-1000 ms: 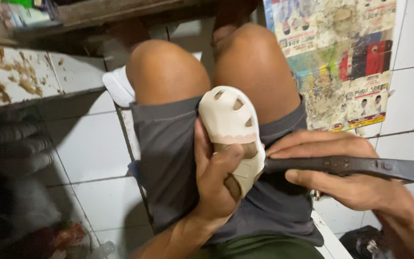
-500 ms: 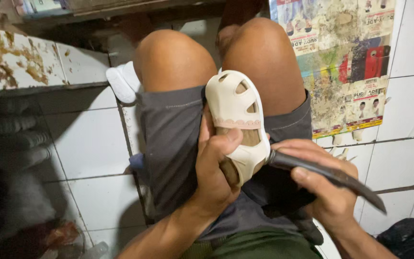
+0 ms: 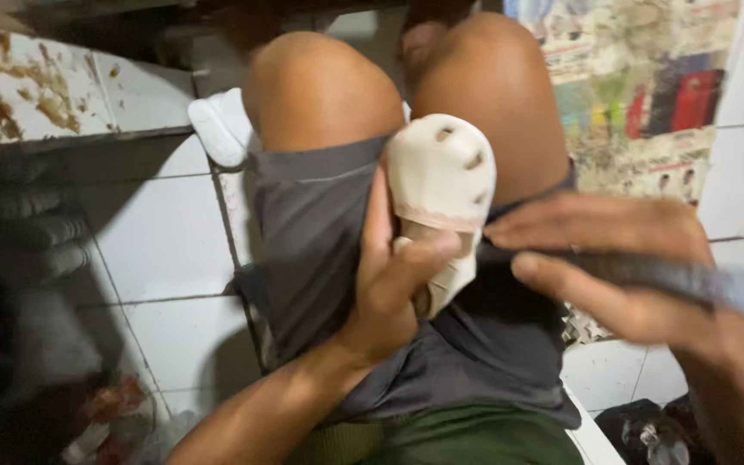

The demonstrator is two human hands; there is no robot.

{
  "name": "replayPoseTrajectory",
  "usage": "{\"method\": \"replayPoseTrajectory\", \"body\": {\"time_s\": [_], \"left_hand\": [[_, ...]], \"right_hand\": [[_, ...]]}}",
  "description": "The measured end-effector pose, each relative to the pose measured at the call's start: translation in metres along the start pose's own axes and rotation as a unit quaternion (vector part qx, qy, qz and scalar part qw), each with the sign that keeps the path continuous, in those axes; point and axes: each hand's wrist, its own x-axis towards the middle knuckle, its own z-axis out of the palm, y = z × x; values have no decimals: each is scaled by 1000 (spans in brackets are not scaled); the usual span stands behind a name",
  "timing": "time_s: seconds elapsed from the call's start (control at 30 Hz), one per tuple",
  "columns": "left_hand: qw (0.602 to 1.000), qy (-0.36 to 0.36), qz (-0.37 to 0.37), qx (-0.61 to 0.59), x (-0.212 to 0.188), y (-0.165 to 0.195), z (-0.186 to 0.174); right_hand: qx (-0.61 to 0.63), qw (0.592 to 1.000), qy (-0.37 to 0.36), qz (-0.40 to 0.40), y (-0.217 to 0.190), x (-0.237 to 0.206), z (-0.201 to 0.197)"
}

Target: The person heats the sole of a white sandal on a gas stove and then uses a curved blade to trim and smooth the edges of the sandal's upper. The person repeats this process for multiple sandals, placing finished ones on a nearby shelf.

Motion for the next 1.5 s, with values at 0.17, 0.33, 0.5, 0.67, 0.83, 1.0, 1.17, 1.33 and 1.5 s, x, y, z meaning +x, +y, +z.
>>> {"method": "replayPoseTrajectory", "body": {"time_s": [0.17, 0.33, 0.5, 0.67, 0.83, 1.0, 1.17, 1.33, 1.5], "left_hand": [[998, 26, -29, -53, -6, -1, 6], [1000, -4, -7, -26, -31, -12, 5], [994, -68, 44, 68, -42, -22, 9], [985, -90, 72, 132, -41, -22, 15], [969, -37, 47, 239, -48, -13, 29], [997, -35, -62, 18, -55, -2, 8], [981, -5, -80, -174, -88, 17, -29], [957, 24, 171, -235, -169, 94, -56], [873, 227, 425, -76, -315, 197, -110]], "right_hand": [[158, 985, 9, -62, 39, -7, -9], [240, 925, 247, 163, 120, -37, -8], [129, 892, 317, 295, 226, -38, 25], [95, 894, 375, 228, 284, -47, 64], [63, 897, 372, 230, 301, -38, 81], [40, 937, 272, 218, 294, -33, 66], [113, 927, 263, 240, 234, 11, 33], [128, 982, 105, 85, 144, 89, 66], [109, 992, -52, -25, 58, 122, 113]]}}
